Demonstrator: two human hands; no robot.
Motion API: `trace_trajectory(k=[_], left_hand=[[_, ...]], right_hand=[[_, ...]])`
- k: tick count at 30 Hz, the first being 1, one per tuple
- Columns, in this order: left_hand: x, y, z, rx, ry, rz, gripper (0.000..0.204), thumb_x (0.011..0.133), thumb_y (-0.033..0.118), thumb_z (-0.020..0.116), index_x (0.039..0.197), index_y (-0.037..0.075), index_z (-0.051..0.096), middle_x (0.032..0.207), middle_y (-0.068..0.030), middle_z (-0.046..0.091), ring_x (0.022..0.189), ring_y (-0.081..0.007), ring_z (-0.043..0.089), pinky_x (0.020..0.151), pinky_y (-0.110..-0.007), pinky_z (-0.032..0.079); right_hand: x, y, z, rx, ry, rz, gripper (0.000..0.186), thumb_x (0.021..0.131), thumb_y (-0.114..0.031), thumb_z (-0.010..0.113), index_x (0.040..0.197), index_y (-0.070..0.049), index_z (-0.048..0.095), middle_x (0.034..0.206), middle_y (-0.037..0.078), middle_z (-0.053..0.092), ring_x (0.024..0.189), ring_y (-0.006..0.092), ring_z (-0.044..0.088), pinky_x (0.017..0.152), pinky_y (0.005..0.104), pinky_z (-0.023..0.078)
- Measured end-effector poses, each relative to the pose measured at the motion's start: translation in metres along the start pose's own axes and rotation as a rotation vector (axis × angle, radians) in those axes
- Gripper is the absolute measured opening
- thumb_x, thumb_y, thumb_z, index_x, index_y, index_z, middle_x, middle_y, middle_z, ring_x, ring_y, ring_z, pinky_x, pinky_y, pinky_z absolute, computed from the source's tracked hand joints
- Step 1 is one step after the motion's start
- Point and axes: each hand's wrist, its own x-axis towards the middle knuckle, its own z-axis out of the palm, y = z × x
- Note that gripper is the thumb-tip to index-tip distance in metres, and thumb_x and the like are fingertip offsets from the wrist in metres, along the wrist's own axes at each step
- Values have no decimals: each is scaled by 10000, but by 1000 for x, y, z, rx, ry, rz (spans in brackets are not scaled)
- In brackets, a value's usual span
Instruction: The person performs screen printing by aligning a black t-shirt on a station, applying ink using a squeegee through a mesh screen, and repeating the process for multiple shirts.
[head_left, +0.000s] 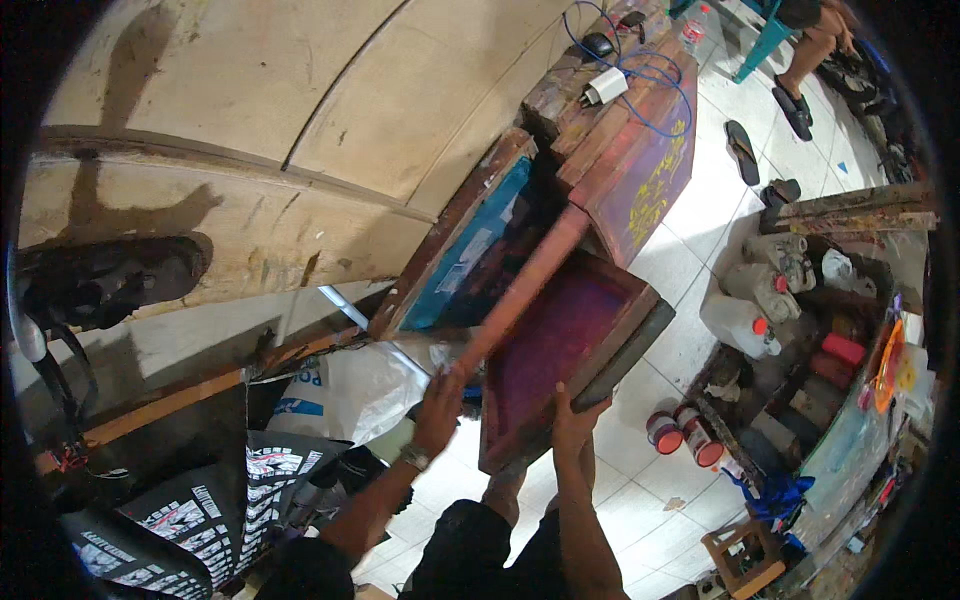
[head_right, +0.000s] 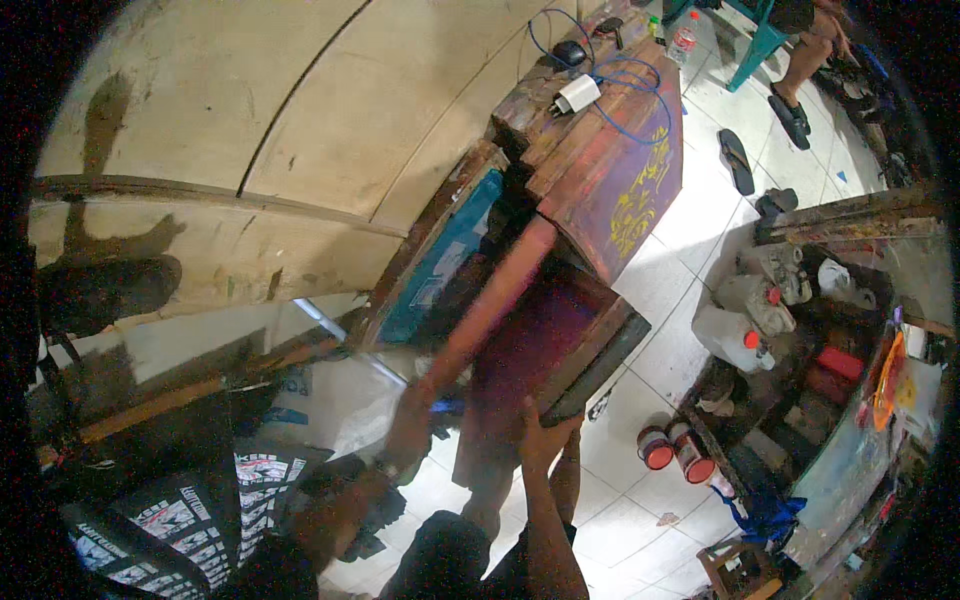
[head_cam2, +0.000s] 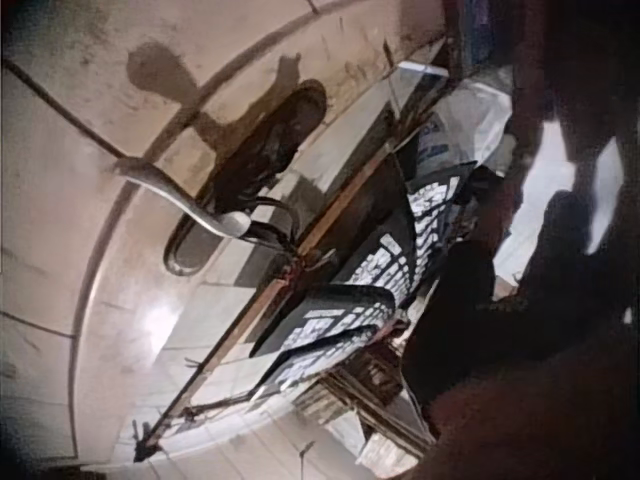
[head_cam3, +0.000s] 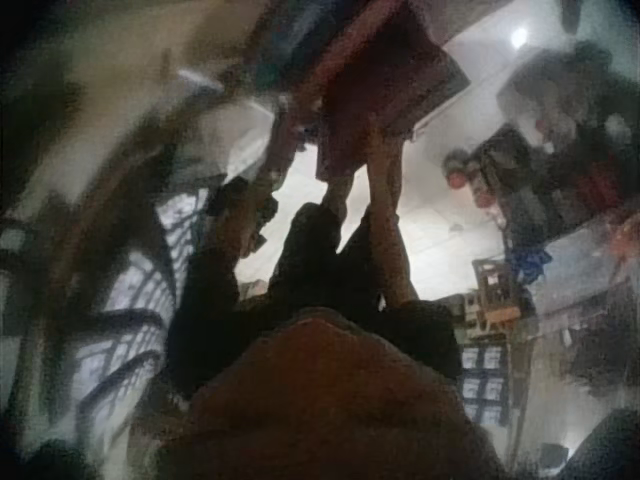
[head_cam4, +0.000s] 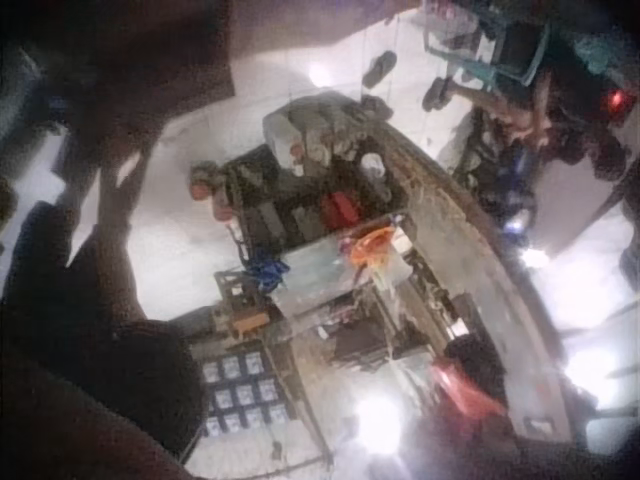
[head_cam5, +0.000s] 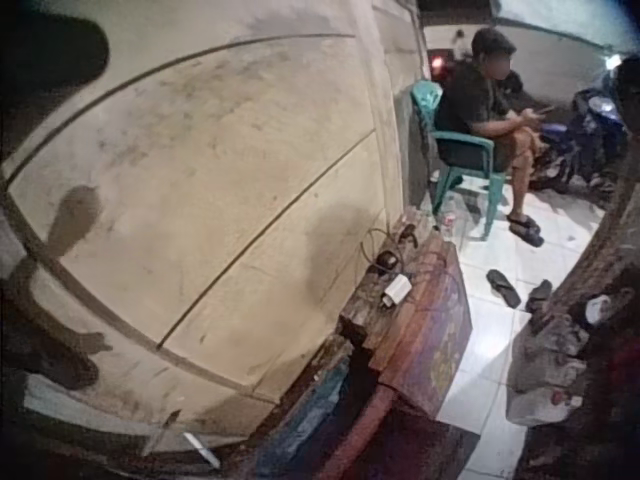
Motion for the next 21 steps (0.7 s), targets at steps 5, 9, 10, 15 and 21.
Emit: trace_trajectory(k=[5,9,10,15,21], left_hand=[[-9,39,17,73,-13,-94,587,923,-58,478,1509,-27,469,1571,-199,463,1383,-498,454,1126,-561,398],[10,28,-10,178,6,-154,584,973,118,515,1526,-47,424,1601,-229,400,1441,-496,370,1163,-591,315],[16,24,-19,236,14,-193,623,997,206,534,1545,-51,387,1619,-243,365,1477,-493,322,1188,-606,269],[34,-3,-20,215,-29,-292,937,1001,564,528,1603,-78,203,1684,-265,206,1569,-447,152,1236,-624,144],[35,-51,-17,293,64,-368,1010,987,665,462,1625,-55,154,1705,-258,142,1577,-429,140,1241,-624,119]], right_hand=[[-2,-10,5,-15,-57,13,1132,804,-384,886,1566,69,182,1528,300,362,1400,410,411,1172,482,354],[-11,-12,32,-141,-193,-130,1147,841,-512,827,1562,94,171,1517,328,381,1408,435,412,1182,469,322],[-14,-17,46,-264,-255,-39,1148,848,-530,813,1554,110,174,1518,342,368,1410,461,403,1191,474,309],[-32,-50,128,-173,-171,-259,1101,912,-517,731,1558,152,141,1534,408,320,1424,517,374,1193,506,309],[-2,-85,126,-137,-336,-209,752,952,-412,686,1478,43,401,1438,302,501,1285,474,534,1062,509,445]])
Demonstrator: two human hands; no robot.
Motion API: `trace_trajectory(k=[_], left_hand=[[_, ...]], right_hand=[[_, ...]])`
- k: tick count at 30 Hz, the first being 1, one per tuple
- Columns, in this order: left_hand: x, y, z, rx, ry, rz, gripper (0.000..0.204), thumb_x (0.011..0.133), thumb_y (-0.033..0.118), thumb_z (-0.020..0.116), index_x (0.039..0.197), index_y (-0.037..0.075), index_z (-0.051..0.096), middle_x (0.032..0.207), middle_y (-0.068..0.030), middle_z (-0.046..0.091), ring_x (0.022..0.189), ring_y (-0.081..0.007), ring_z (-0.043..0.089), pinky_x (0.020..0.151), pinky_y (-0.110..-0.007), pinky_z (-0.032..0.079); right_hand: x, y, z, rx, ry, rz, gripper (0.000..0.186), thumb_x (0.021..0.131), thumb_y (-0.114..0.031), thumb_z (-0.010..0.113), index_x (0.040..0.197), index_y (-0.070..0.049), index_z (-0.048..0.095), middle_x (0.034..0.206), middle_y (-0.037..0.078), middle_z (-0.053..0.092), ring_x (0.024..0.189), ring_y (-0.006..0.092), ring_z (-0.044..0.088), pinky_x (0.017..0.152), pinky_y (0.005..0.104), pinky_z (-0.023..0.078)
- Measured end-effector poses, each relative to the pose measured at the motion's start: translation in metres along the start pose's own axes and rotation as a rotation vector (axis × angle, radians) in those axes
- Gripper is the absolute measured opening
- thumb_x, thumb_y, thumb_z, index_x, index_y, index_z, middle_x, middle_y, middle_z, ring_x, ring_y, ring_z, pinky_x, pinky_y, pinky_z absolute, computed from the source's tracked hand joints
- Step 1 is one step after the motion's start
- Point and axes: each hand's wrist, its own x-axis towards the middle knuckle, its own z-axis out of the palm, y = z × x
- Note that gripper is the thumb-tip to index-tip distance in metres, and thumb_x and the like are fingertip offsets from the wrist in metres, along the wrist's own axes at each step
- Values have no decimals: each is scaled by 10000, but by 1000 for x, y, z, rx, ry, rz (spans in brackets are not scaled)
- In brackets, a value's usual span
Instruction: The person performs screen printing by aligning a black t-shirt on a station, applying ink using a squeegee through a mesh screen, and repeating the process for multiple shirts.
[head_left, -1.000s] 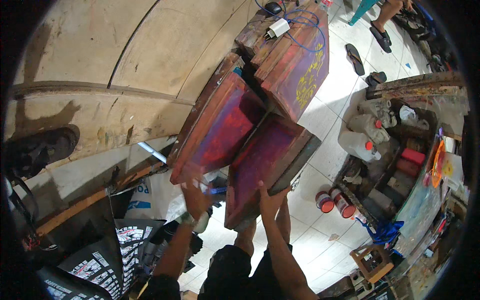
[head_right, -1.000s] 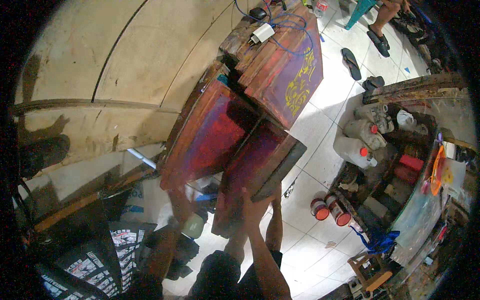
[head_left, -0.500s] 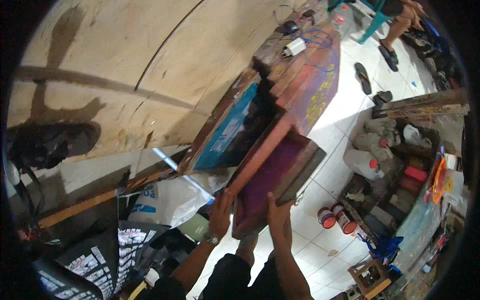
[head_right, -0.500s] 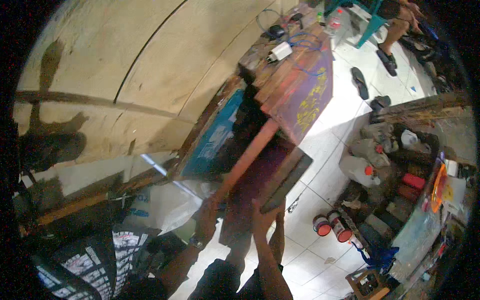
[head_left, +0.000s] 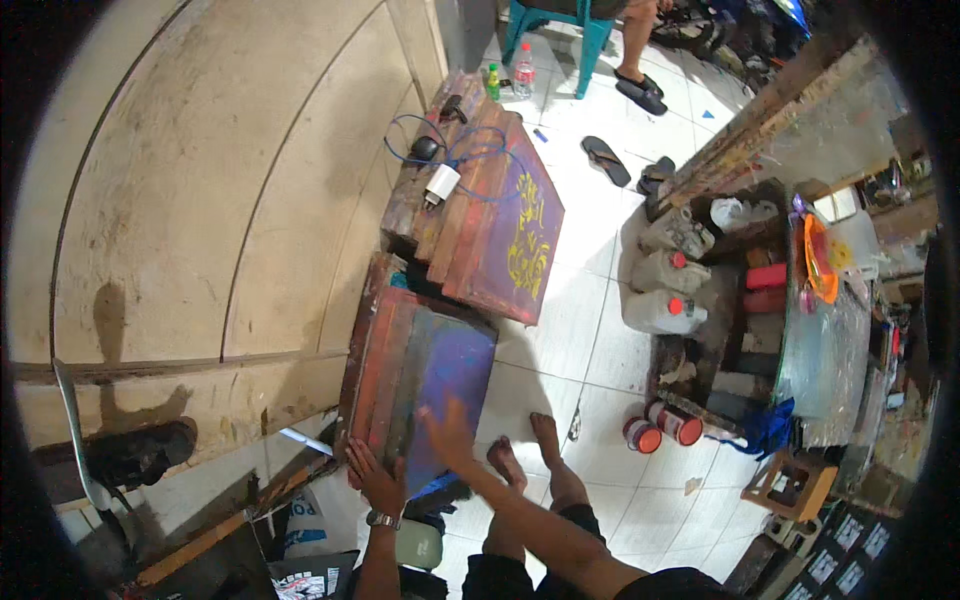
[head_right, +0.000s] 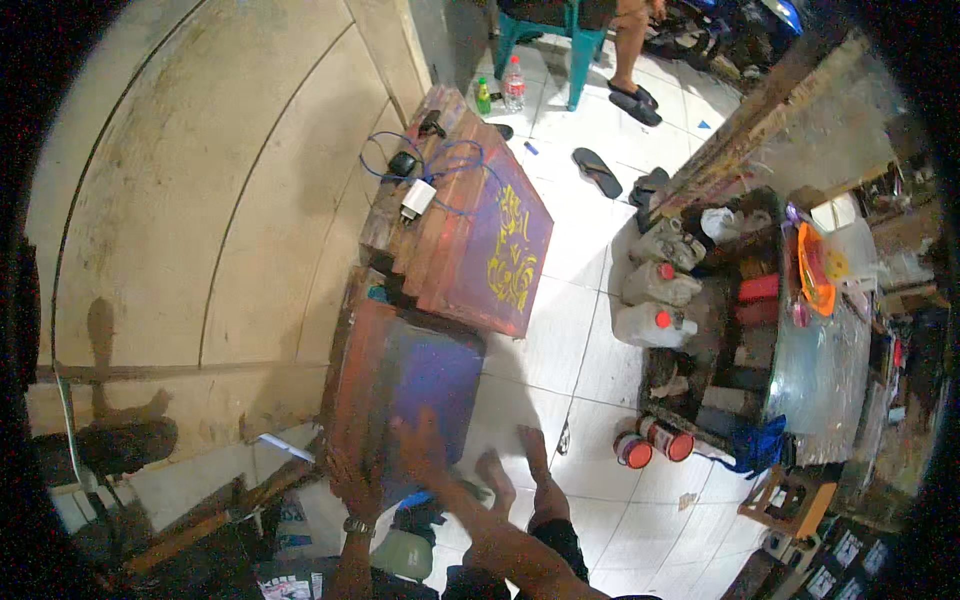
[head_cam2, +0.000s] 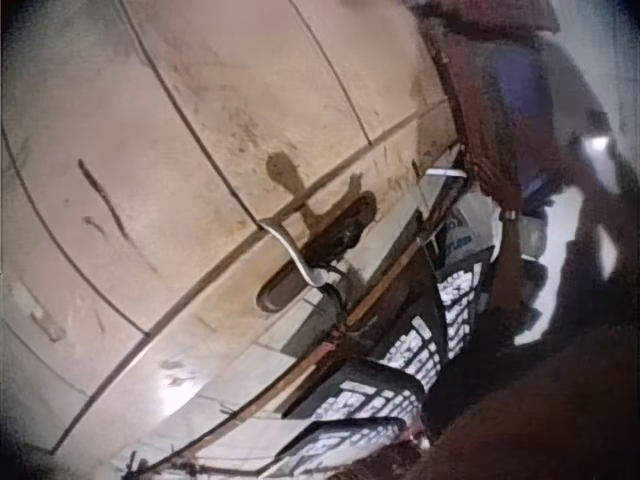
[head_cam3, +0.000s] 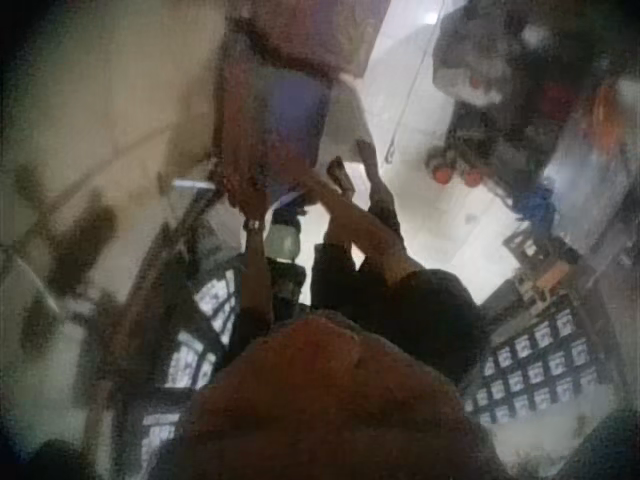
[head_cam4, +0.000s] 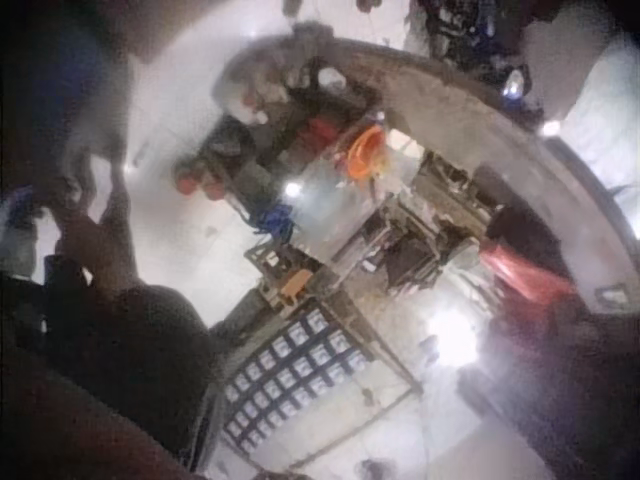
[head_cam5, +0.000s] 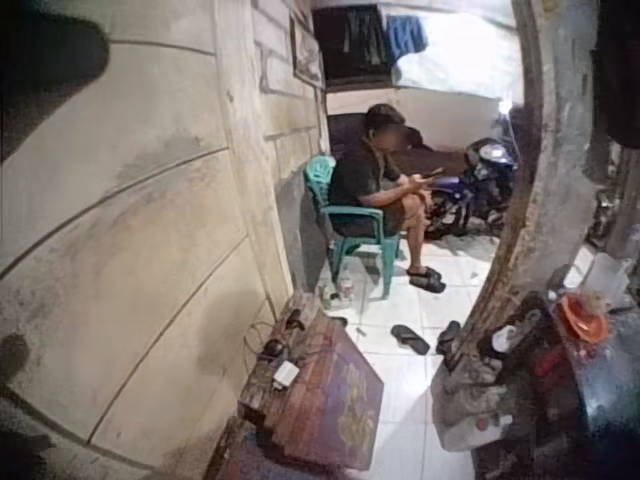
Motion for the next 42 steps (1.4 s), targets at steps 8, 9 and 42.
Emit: trace_trajectory(k=[8,9,42], left_hand=[[18,56,-35,82,-80,-127,920,982,591,539,1627,9,234,1690,-250,175,1566,-462,119,1240,-626,129],[29,78,-44,90,-75,-134,920,982,591,539,1627,9,234,1690,-250,175,1566,-462,119,1240,-626,129],[337,313,8,96,-19,266,688,914,234,742,1498,42,432,1488,-252,411,1351,-450,392,1107,-571,340]], right_hand=[[266,-98,-102,-170,475,-336,778,956,-490,671,1435,77,438,1311,326,549,1234,504,530,1029,541,438],[282,-109,-107,-184,456,-293,832,943,-517,682,1448,86,414,1321,337,543,1240,512,526,1038,557,428],[219,-1,-365,2,448,199,876,895,-287,775,1540,-27,242,1227,277,643,1117,378,663,937,438,523]])
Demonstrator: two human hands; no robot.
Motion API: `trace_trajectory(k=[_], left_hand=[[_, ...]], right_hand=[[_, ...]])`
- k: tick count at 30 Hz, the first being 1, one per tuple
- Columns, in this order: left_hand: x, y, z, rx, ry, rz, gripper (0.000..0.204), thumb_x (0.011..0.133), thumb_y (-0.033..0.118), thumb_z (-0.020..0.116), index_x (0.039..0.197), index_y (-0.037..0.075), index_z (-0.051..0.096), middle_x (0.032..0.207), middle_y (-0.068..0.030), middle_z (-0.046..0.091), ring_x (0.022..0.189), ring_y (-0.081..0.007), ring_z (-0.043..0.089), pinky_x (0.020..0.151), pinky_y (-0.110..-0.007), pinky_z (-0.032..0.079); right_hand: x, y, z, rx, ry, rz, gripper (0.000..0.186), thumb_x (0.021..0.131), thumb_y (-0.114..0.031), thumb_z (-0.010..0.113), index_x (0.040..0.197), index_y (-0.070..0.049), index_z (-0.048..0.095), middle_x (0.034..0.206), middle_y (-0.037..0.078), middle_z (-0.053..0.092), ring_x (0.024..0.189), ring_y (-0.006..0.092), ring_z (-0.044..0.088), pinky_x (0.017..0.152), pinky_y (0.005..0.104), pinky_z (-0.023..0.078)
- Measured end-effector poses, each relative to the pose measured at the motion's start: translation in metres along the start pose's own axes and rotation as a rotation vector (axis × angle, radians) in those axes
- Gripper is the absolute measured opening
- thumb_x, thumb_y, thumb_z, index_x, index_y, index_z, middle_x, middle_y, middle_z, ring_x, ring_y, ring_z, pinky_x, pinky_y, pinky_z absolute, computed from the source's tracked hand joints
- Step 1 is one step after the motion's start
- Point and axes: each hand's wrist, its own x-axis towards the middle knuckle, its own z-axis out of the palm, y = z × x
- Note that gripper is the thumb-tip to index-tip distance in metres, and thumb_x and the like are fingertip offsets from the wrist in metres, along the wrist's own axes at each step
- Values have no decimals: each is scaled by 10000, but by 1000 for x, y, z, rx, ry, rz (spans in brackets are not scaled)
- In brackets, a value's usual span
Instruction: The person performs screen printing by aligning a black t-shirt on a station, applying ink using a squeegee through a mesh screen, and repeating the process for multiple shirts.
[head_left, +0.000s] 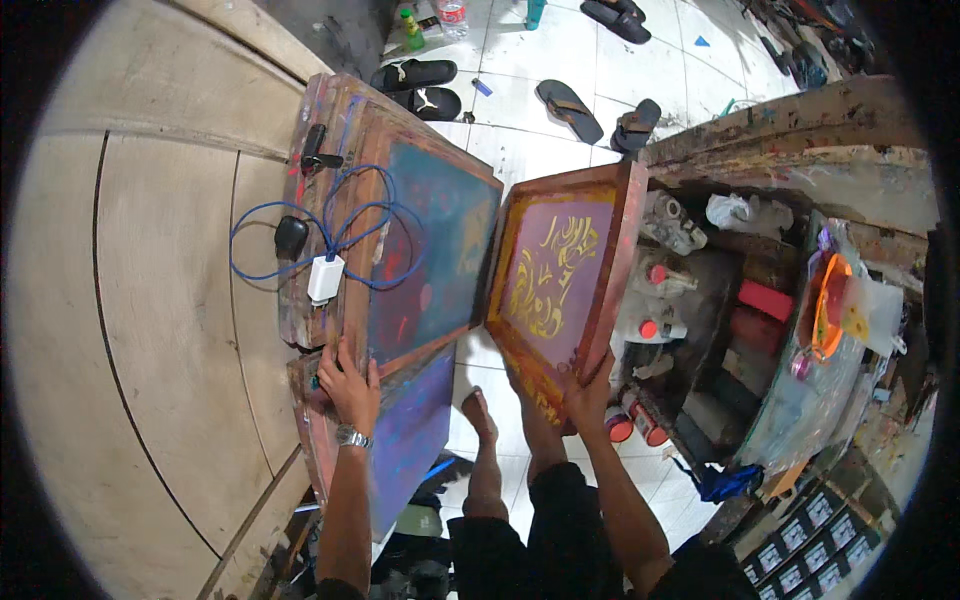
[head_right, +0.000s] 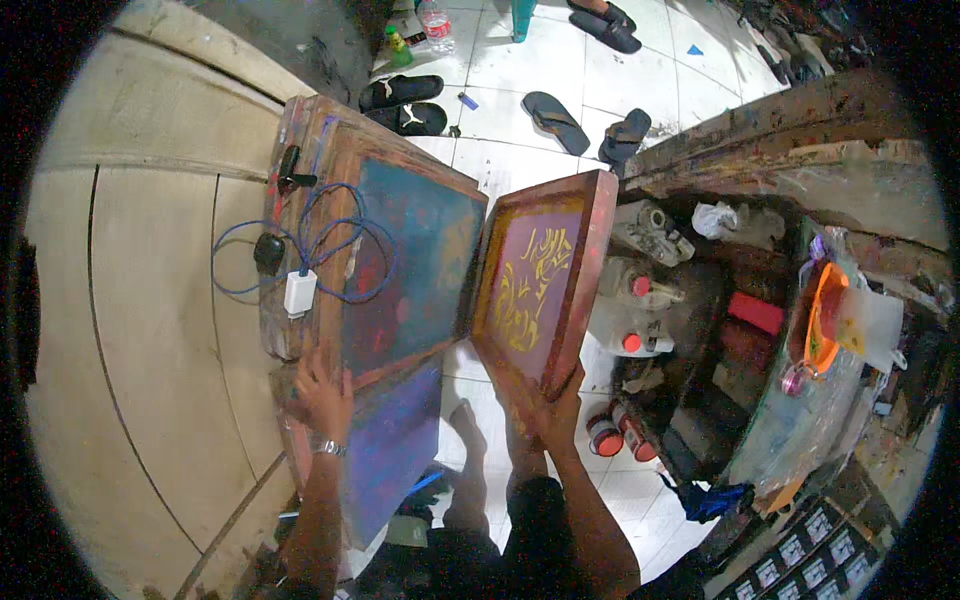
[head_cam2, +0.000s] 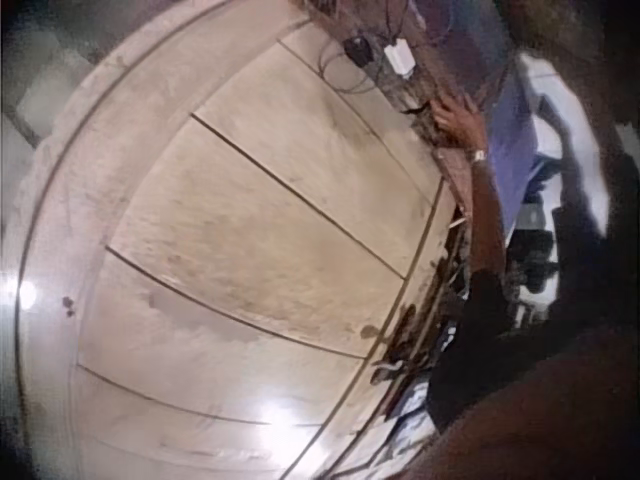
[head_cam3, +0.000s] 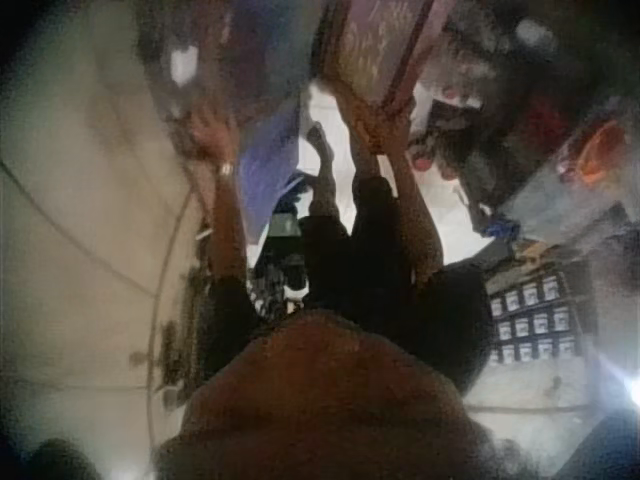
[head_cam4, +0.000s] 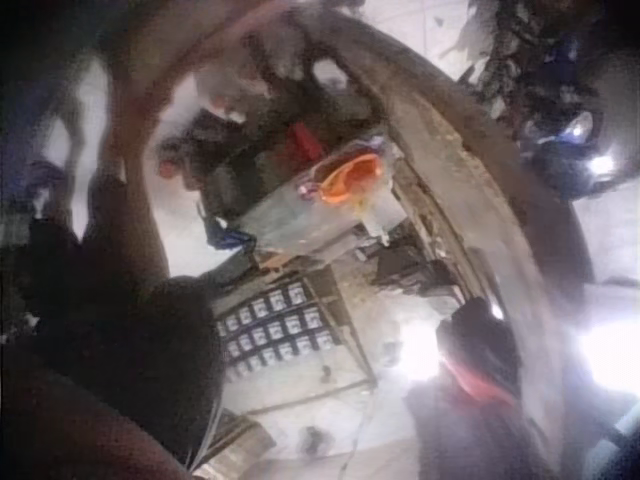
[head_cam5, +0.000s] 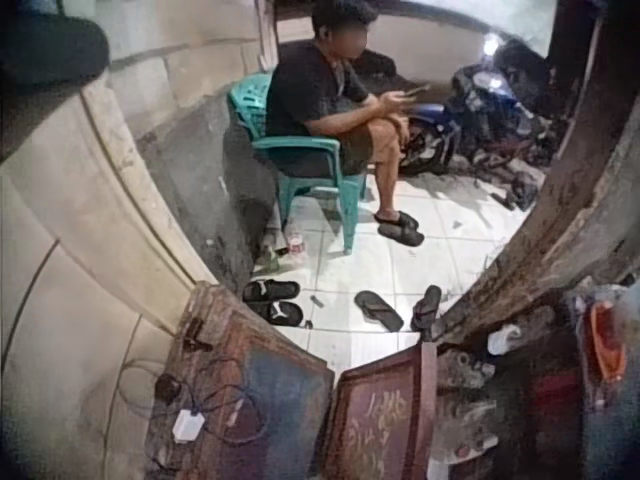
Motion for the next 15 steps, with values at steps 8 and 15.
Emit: trace_trajectory(k=[8,15], left_hand=[[-2,1,11,11,84,8,786,863,287,785,1509,34,414,1498,-262,391,1352,-462,393,1113,-572,341],[-5,-3,23,167,116,49,820,876,380,770,1515,39,385,1487,-262,394,1355,-470,391,1116,-607,325]], right_hand=[[-3,-4,2,133,5,-14,805,914,-218,758,1529,-6,283,1283,261,623,1158,339,647,991,416,499],[2,-8,-4,123,-22,140,986,856,-443,784,1555,1,247,1303,340,619,1218,439,636,1019,447,498]])
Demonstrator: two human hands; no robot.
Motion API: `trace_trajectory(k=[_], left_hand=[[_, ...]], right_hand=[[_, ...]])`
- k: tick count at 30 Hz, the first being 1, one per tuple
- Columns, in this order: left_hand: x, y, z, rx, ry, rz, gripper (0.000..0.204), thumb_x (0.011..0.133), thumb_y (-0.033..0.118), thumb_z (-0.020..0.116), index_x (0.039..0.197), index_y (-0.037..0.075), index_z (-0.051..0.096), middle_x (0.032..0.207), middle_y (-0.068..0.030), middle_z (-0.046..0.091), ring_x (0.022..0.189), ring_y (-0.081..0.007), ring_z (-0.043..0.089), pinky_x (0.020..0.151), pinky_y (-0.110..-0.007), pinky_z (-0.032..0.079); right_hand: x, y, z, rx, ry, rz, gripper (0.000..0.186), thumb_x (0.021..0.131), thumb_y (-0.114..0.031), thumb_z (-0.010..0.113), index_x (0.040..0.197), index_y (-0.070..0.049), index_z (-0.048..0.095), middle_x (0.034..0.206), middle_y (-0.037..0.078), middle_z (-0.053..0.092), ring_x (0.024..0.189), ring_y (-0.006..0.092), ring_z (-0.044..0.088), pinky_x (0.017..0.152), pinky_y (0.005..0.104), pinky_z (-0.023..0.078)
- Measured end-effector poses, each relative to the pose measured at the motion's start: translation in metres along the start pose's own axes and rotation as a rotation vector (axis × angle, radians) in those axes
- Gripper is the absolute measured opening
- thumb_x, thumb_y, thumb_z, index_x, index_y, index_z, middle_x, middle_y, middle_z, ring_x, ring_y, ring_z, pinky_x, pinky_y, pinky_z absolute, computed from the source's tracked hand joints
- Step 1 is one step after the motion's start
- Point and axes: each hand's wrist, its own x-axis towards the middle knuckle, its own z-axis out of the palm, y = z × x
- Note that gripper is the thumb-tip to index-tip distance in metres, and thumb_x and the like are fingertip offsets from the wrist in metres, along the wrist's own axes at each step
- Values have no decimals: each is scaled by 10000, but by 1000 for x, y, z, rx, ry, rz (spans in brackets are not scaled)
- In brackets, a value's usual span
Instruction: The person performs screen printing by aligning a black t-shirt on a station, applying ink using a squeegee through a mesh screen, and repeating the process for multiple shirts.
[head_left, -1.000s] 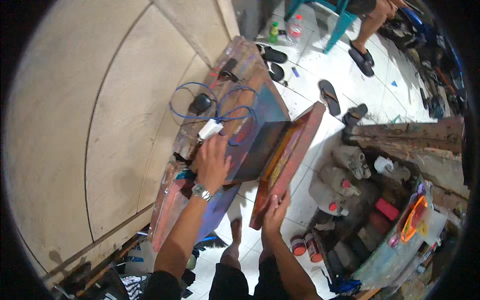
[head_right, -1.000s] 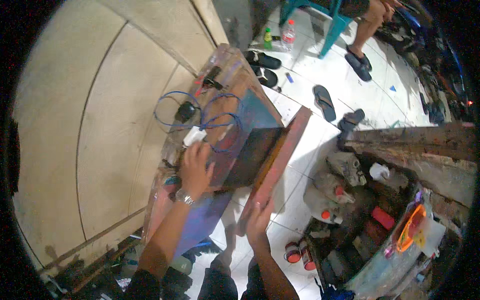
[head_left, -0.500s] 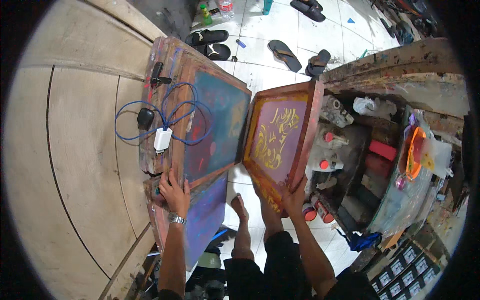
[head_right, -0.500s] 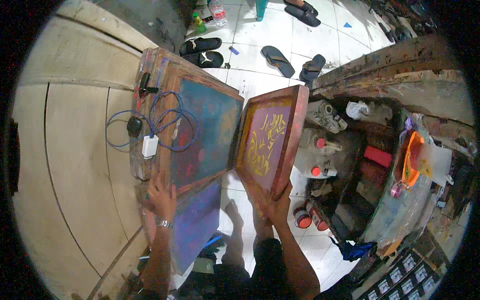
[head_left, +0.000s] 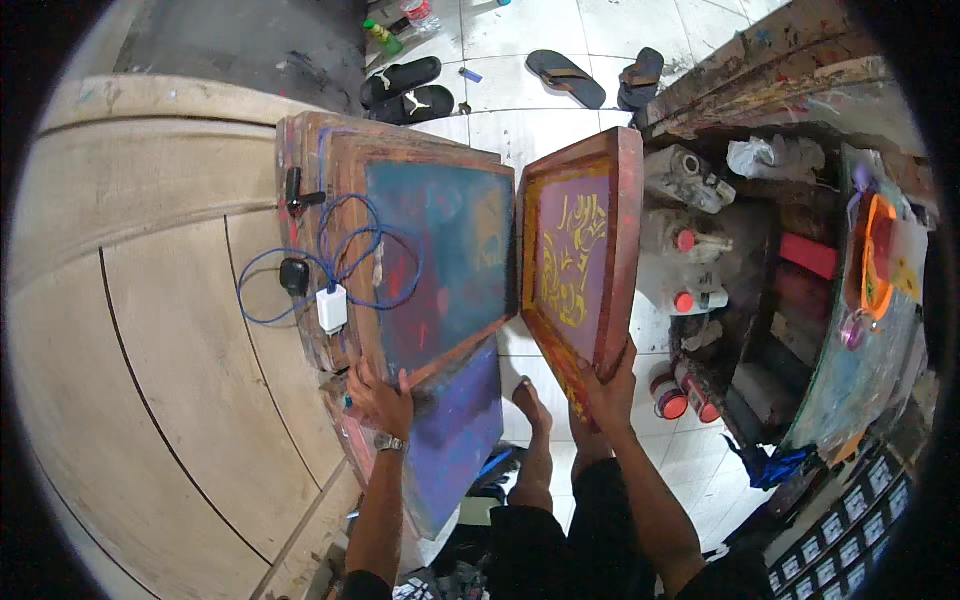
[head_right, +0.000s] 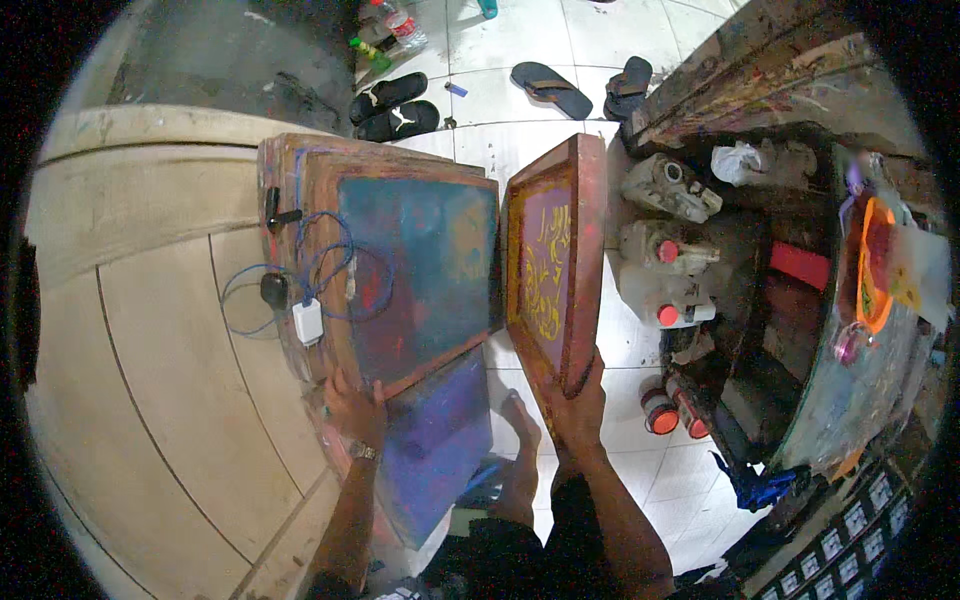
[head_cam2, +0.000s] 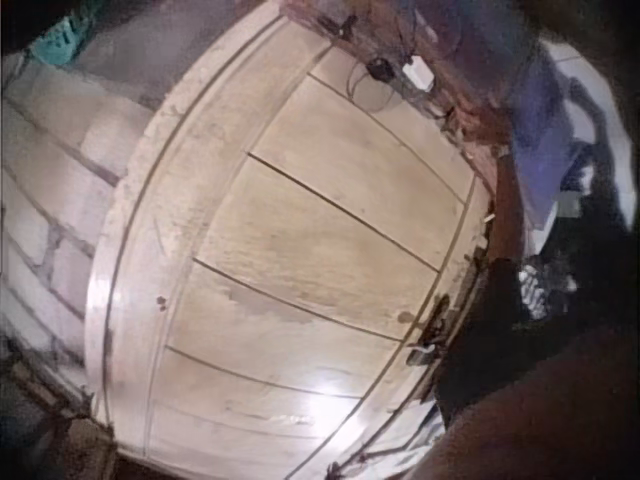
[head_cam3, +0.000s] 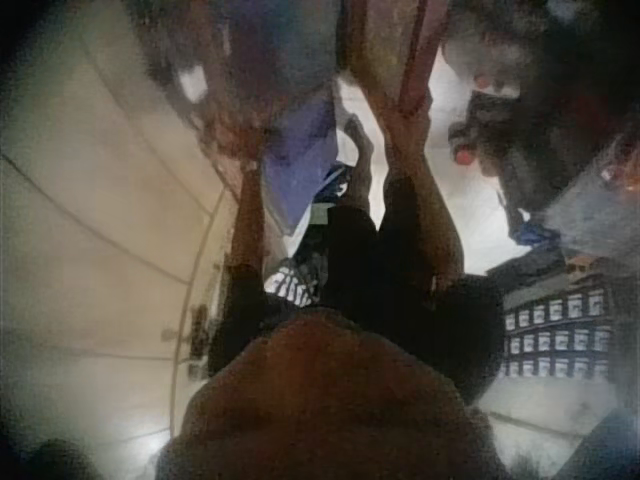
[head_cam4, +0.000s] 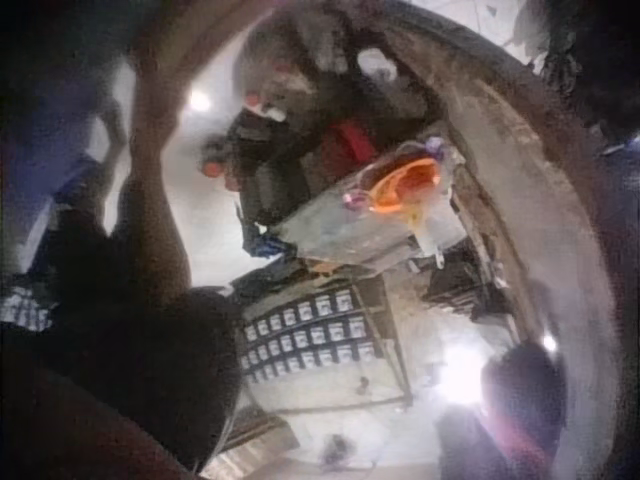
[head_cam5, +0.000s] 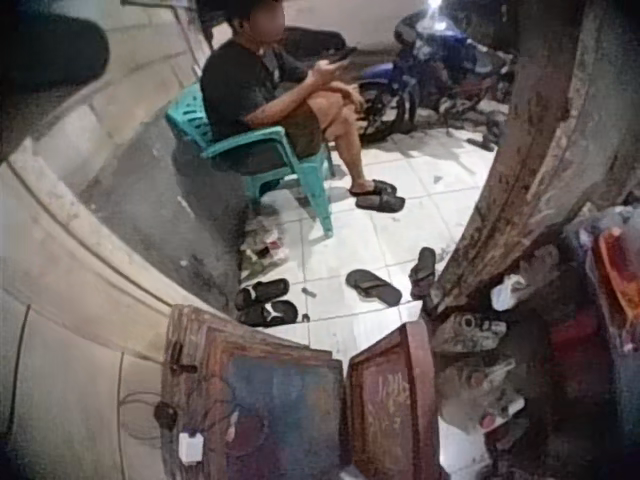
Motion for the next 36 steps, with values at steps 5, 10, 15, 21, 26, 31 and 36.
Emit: trace_trajectory(k=[5,10,15,21,26,31,36], left_hand=[[5,10,-8,-23,-56,-29,805,897,415,748,1497,13,394,1490,-274,391,1352,-474,385,1129,-612,303],[5,13,-8,12,-89,-70,807,903,396,753,1497,-8,385,1503,-282,367,1365,-467,366,1136,-595,309],[6,19,-12,-38,-112,-125,819,898,351,765,1511,-12,361,1540,-279,314,1388,-460,329,1143,-583,325],[6,19,-12,-11,-159,-142,819,901,331,760,1522,-7,345,1558,-280,278,1397,-461,316,1146,-577,331],[5,13,-10,-107,-165,-165,829,895,323,765,1523,-15,343,1554,-281,297,1398,-470,315,1155,-584,313],[5,5,-12,-77,-165,-103,838,894,313,765,1522,-42,339,1539,-316,318,1386,-514,332,1153,-597,316],[12,18,-27,-124,-41,41,868,870,267,769,1541,-46,315,1527,-349,318,1376,-541,350,1148,-613,327]], right_hand=[[1,6,-5,-91,-11,54,971,875,-425,780,1550,29,249,1288,350,617,1205,439,642,1016,448,501],[3,-5,-15,14,-60,-8,983,895,-486,751,1540,59,248,1276,352,618,1182,447,649,979,462,517],[5,-6,-16,-14,-55,60,840,908,-266,752,1531,36,277,1322,313,611,1243,389,627,1019,440,496],[4,5,-13,-42,-37,-23,850,901,-287,762,1523,43,286,1318,330,612,1236,412,634,1020,456,492],[-2,-10,-2,-97,-83,30,823,924,-288,739,1517,60,285,1313,335,605,1241,392,626,1039,447,477],[-18,-7,19,-58,-106,-33,790,971,-308,684,1517,78,264,1337,317,574,1268,381,584,1074,438,441],[-25,-13,33,-85,-109,-91,789,980,-317,667,1510,90,248,1357,319,530,1278,383,554,1088,434,424]])
